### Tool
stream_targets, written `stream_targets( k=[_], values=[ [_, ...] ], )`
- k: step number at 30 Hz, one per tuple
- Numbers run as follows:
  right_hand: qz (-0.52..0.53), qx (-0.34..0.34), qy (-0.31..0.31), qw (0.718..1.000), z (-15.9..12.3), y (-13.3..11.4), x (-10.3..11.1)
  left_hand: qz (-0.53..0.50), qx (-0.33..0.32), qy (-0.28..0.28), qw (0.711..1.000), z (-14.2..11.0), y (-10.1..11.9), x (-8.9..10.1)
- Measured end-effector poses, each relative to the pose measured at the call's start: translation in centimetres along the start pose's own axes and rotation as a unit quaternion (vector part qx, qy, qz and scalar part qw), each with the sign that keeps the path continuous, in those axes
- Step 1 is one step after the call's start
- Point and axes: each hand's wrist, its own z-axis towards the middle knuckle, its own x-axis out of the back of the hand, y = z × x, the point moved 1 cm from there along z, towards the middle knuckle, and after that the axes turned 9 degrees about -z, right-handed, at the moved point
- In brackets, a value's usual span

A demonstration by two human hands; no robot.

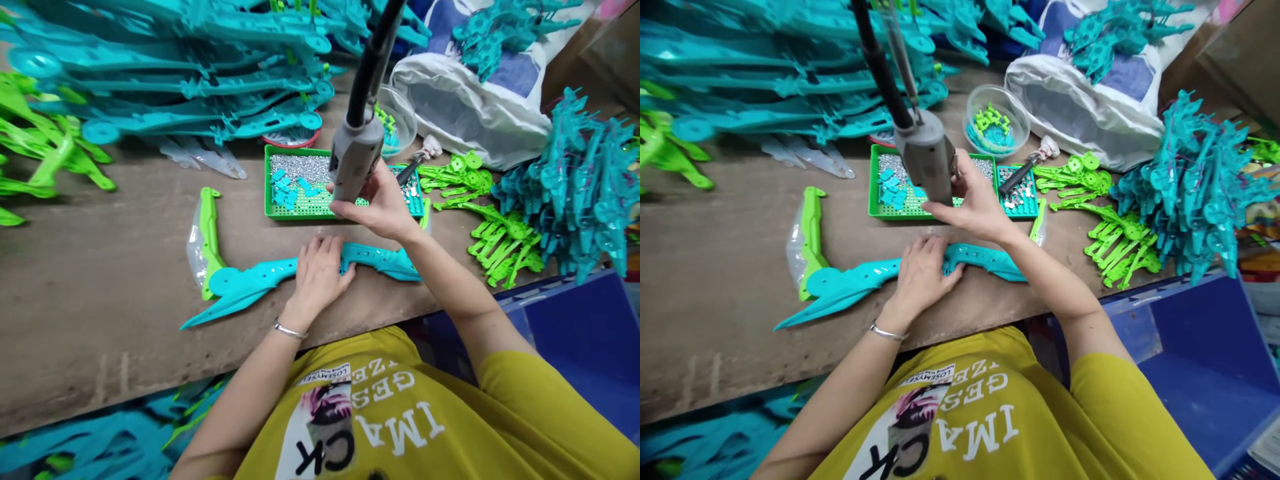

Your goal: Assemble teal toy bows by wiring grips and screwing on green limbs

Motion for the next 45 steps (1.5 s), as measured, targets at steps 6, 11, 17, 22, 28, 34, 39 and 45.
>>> stream_targets(
  k=[6,11,17,22,28,34,39,45],
  values=[
    [-0.006,-0.027,0.068,0.997,0.7,-0.5,1.3,-0.011,0.007,0.080,0.997,0.1,-0.8,0.4],
    [0.005,-0.002,0.142,0.990,1.6,0.3,1.7,-0.014,0.043,0.143,0.989,0.2,-1.5,0.3],
    [-0.029,0.030,0.202,0.978,2.0,1.8,0.5,-0.050,0.029,0.152,0.987,0.3,-1.9,0.1],
    [-0.039,0.033,0.210,0.976,2.7,4.0,0.2,-0.050,0.022,0.161,0.985,0.1,-1.9,0.0],
    [-0.008,0.023,0.225,0.974,3.1,4.4,0.2,-0.049,0.016,0.174,0.983,0.0,-2.0,-0.2],
    [-0.001,-0.004,0.224,0.975,3.1,4.7,-0.2,-0.050,0.023,0.165,0.985,0.1,-2.0,-0.1],
    [0.034,0.014,0.213,0.976,3.3,4.3,-0.3,-0.048,0.027,0.158,0.986,0.2,-2.0,-0.1],
    [0.031,0.013,0.196,0.980,3.4,3.9,-0.7,-0.041,0.016,0.180,0.983,0.2,-2.1,-0.3]
  ],
)
